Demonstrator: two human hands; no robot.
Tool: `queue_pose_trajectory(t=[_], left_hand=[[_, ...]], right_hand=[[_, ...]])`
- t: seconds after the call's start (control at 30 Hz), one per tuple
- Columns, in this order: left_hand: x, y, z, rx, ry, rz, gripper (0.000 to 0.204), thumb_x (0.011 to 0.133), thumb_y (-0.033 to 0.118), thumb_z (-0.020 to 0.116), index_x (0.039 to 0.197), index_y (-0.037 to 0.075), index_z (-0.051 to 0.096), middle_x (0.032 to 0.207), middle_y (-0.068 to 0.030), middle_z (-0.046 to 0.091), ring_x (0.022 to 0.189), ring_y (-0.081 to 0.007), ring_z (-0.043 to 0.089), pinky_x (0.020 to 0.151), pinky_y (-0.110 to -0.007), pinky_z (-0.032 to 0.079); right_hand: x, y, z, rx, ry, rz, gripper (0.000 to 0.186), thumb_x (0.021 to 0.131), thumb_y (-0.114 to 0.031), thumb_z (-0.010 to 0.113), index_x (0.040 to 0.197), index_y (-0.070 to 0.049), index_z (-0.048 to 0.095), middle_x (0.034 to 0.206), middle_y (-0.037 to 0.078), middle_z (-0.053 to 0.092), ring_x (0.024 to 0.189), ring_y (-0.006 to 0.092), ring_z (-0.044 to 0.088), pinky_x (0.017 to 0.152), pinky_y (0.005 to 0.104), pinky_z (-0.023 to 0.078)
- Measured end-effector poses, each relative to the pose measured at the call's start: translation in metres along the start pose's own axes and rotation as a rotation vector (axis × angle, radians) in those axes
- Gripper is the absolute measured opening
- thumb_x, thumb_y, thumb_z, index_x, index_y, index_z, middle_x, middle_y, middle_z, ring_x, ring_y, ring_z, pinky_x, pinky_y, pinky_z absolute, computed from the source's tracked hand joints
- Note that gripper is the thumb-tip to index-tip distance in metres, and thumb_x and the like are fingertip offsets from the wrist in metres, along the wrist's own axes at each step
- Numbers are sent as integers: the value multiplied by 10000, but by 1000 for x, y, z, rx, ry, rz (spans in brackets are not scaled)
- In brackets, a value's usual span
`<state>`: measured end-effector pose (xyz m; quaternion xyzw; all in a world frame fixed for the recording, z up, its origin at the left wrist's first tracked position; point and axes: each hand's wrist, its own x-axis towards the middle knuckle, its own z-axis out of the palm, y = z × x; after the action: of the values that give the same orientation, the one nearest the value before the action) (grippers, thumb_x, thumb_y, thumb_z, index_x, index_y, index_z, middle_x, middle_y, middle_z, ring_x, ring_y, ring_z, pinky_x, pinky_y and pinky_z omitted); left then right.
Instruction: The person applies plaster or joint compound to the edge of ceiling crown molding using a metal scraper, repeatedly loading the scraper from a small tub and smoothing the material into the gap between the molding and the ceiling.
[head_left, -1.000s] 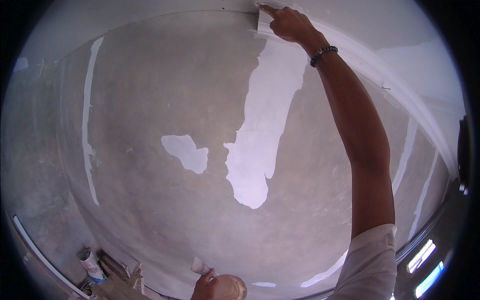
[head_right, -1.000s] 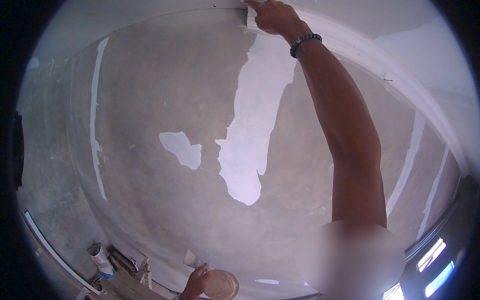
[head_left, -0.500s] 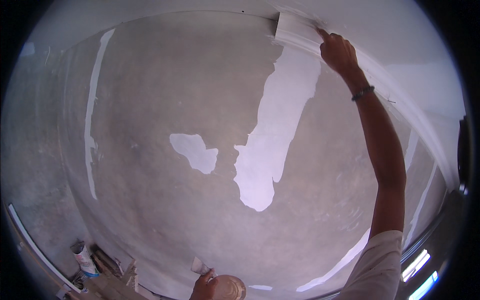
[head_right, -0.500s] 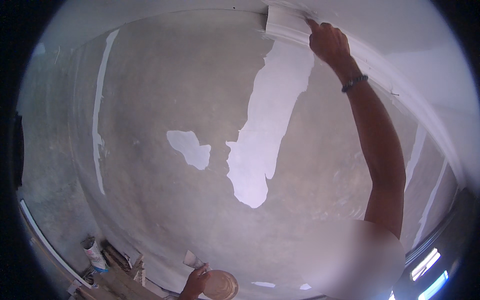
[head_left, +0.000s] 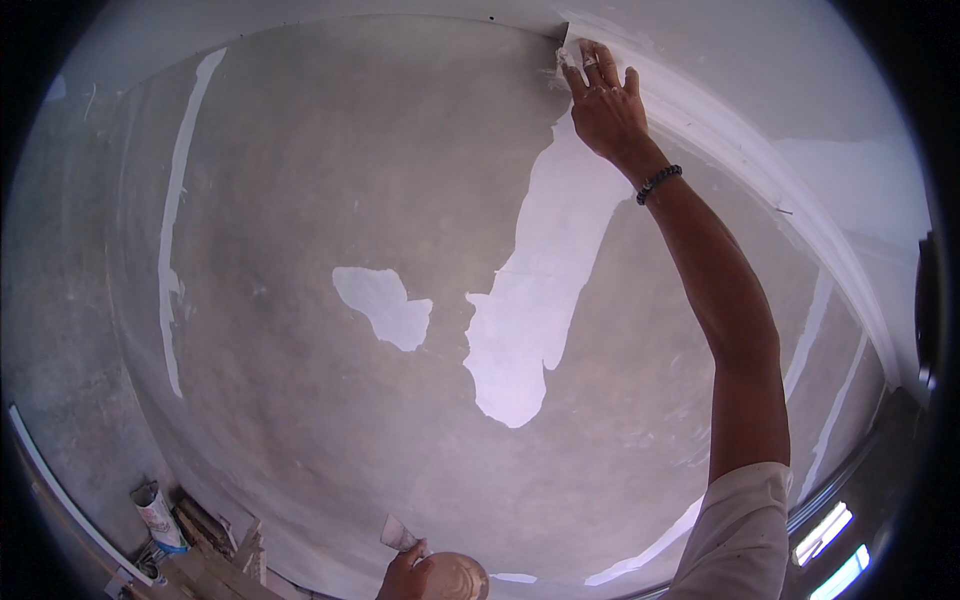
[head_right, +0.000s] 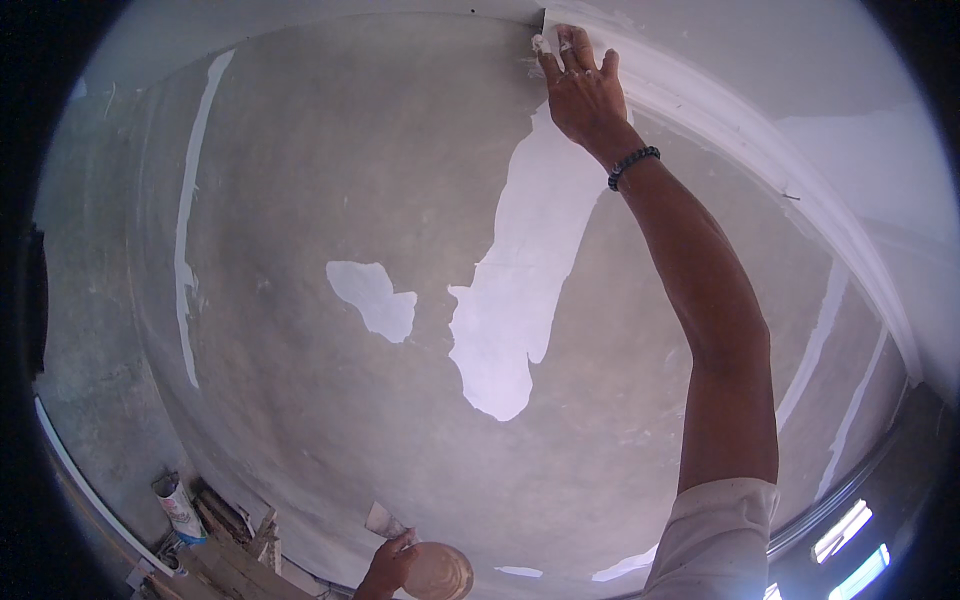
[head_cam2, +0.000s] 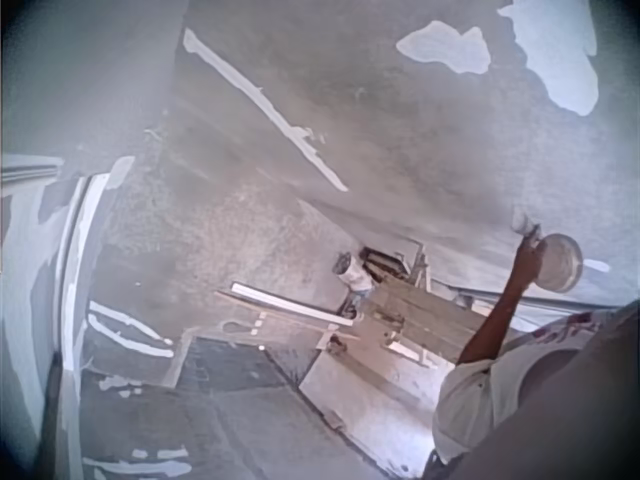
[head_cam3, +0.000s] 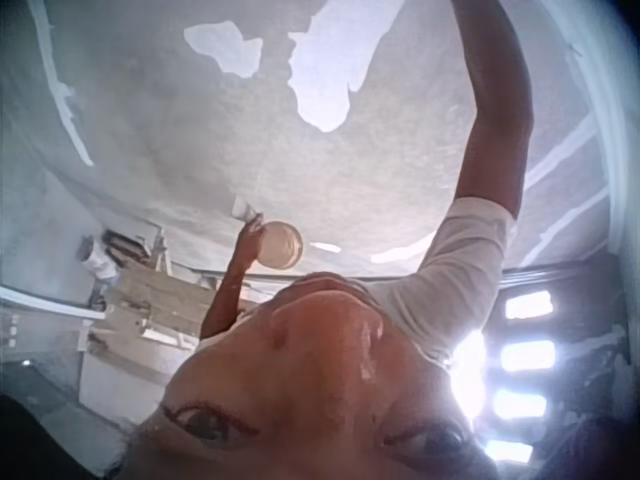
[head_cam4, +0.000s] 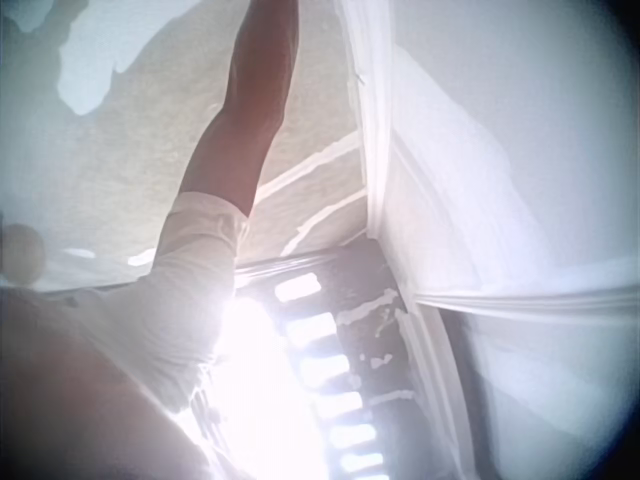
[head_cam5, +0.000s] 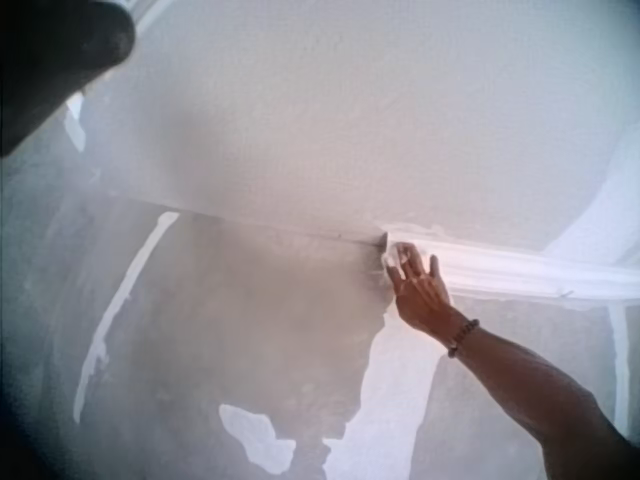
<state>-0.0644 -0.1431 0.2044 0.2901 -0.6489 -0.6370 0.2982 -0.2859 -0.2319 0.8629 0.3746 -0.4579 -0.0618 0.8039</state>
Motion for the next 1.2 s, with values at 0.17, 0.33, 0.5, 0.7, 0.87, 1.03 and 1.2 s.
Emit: queue_pose_trajectory(t=[0.17,0.33,0.5,0.7,0.87,1.03,1.2], left_hand=[[4,-5,-5,-51,16,-23,451,905,136,548,1315,-17,442,1267,-183,537,1171,-213,498,972,-309,387],[4,5,-9,1,-6,-13,456,901,133,557,1315,-19,440,1250,-187,544,1139,-207,514,943,-303,409],[8,-24,3,9,32,116,452,902,139,554,1311,-18,445,1219,-172,560,1092,-208,532,923,-308,424],[4,26,1,-83,-32,-18,488,874,171,559,1283,-75,457,1292,-230,501,1219,-273,473,1021,-324,352],[10,42,5,-71,-60,-47,499,867,187,576,1280,-71,465,1294,-224,503,1214,-270,478,1017,-321,355],[19,43,-2,10,69,73,500,885,269,561,1273,-36,479,1282,-239,505,1245,-323,447,1053,-363,325],[32,114,-19,148,131,206,503,894,270,529,1284,-41,464,1295,-250,488,1243,-342,443,1057,-370,319]], right_hand=[[7,-12,-9,24,-115,60,549,860,-131,449,1398,-115,345,1475,181,276,1376,322,224,980,586,290],[10,-11,-6,54,4,60,543,856,-142,456,1389,-158,358,1328,203,455,1252,343,401,899,550,396],[36,20,-22,308,-205,202,568,829,-121,430,1381,-242,364,926,212,651,826,376,646,766,477,528],[-11,103,-17,269,-227,122,589,845,-127,445,1396,-308,340,871,237,644,829,384,642,789,496,514],[-60,167,-38,223,-434,303,595,829,-140,430,1389,-324,344,916,251,637,876,393,633,839,506,496],[-105,125,-54,309,-380,448,465,867,-200,435,1325,-270,468,896,190,649,826,345,633,806,454,503],[-219,16,-167,1131,-684,16,370,871,-165,556,1238,-112,546,615,70,564,558,177,548,631,331,480]])
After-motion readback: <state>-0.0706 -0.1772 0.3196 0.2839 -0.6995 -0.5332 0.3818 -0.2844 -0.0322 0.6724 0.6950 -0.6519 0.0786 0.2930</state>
